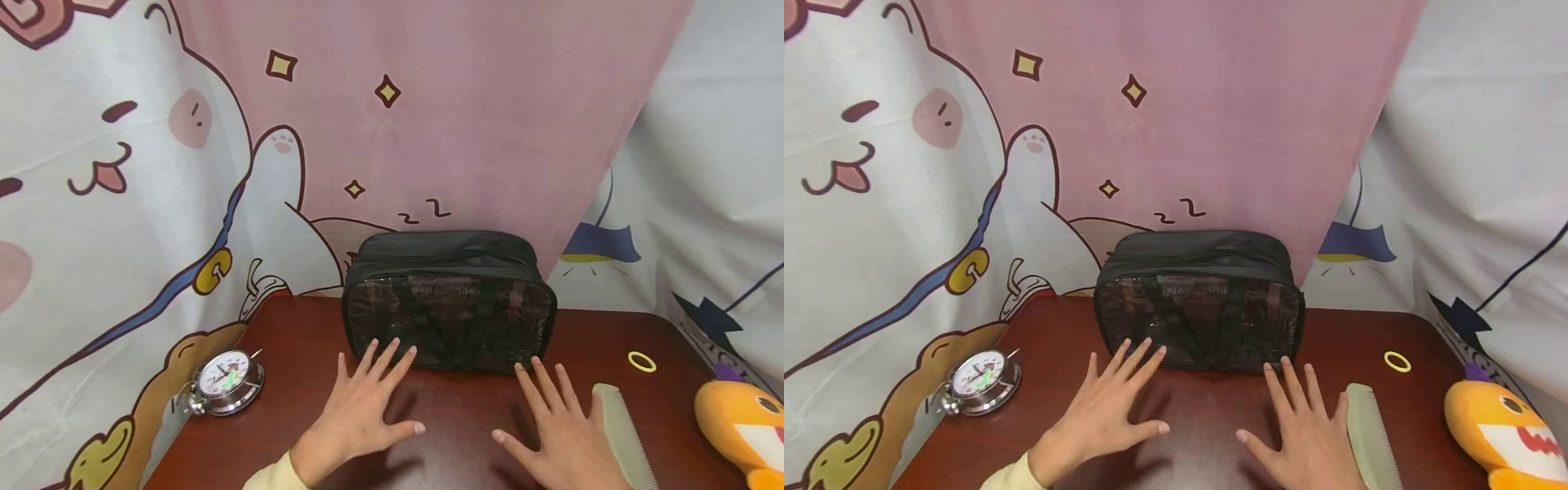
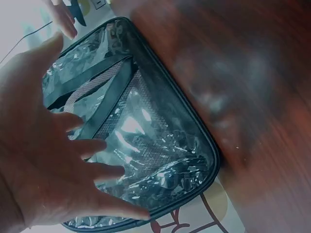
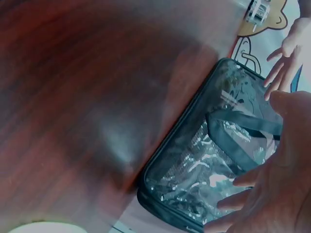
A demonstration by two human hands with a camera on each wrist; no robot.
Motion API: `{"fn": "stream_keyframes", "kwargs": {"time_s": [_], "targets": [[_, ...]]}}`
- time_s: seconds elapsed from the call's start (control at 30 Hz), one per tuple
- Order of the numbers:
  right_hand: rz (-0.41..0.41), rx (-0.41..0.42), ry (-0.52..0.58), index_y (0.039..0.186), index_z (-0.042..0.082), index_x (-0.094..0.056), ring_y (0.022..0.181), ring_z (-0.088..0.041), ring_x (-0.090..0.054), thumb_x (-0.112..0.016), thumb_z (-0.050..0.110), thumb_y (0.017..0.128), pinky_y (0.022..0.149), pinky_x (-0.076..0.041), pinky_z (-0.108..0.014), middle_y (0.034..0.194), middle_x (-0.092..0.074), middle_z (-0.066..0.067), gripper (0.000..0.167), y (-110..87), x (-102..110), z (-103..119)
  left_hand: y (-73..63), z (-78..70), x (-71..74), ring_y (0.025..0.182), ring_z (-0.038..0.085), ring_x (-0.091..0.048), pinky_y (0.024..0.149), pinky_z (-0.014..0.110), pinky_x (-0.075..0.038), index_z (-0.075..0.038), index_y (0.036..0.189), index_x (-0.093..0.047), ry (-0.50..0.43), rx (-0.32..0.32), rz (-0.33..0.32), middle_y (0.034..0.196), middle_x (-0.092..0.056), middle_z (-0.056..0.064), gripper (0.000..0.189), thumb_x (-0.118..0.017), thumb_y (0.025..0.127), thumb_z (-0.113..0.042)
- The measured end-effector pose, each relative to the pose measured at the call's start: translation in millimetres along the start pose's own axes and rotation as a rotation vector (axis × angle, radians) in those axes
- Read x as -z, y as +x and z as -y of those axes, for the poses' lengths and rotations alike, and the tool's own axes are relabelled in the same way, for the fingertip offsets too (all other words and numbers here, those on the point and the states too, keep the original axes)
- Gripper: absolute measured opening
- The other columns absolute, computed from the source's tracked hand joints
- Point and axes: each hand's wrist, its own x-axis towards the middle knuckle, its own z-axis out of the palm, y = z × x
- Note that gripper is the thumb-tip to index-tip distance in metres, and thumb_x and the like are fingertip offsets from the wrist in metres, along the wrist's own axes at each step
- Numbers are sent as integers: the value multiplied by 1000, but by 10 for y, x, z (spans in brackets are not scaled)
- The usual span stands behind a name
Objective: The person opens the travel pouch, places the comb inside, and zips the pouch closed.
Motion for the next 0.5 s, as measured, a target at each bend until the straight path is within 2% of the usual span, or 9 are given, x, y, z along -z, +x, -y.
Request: {"fn": "stream_keyframes", "kwargs": {"time_s": [0.1,0.17,0.3,0.37,0.43,0.5], "targets": [[-32,30,89,169,19,-27,158,-53,-21,-57,88,86,106,-16,-92,174,-27,-20,112,11,84,-27,25,31,77,165,31,-24,116,82,-29,-49,167,-1,-74,-49,-82,178,-20,-6,95,-45,93,-87],[-65,53,172,168,17,-30,160,-50,-19,-62,81,89,109,-22,-88,174,-27,-18,106,26,153,-47,46,73,140,162,24,-33,119,72,-38,-48,168,-9,-138,-86,-170,175,-28,-9,89,-52,96,-79],[-162,80,324,165,16,-34,157,-49,-24,-70,61,96,106,-31,-81,171,-30,-18,90,46,305,-94,82,200,297,151,15,-48,114,52,-52,-39,167,-27,-259,-156,-395,167,-42,-13,80,-65,100,-60],[-235,95,380,164,17,-37,153,-47,-30,-73,50,98,104,-35,-77,168,-35,-18,82,61,379,-122,113,283,377,146,16,-54,113,46,-53,-29,165,-37,-327,-200,-525,162,-50,-7,76,-71,100,-47],[-323,108,430,161,19,-41,148,-39,-38,-75,38,99,116,-36,-57,163,-43,-15,73,92,447,-158,165,383,449,142,18,-57,112,40,-53,-18,161,-45,-404,-241,-665,156,-58,2,71,-75,99,-32],[-413,111,485,158,20,-47,143,-21,-43,-75,28,100,117,-35,-30,156,-51,-11,65,143,510,-203,228,485,506,138,21,-60,110,36,-53,-12,156,-52,-481,-259,-789,149,-63,9,65,-77,96,-18]]}}
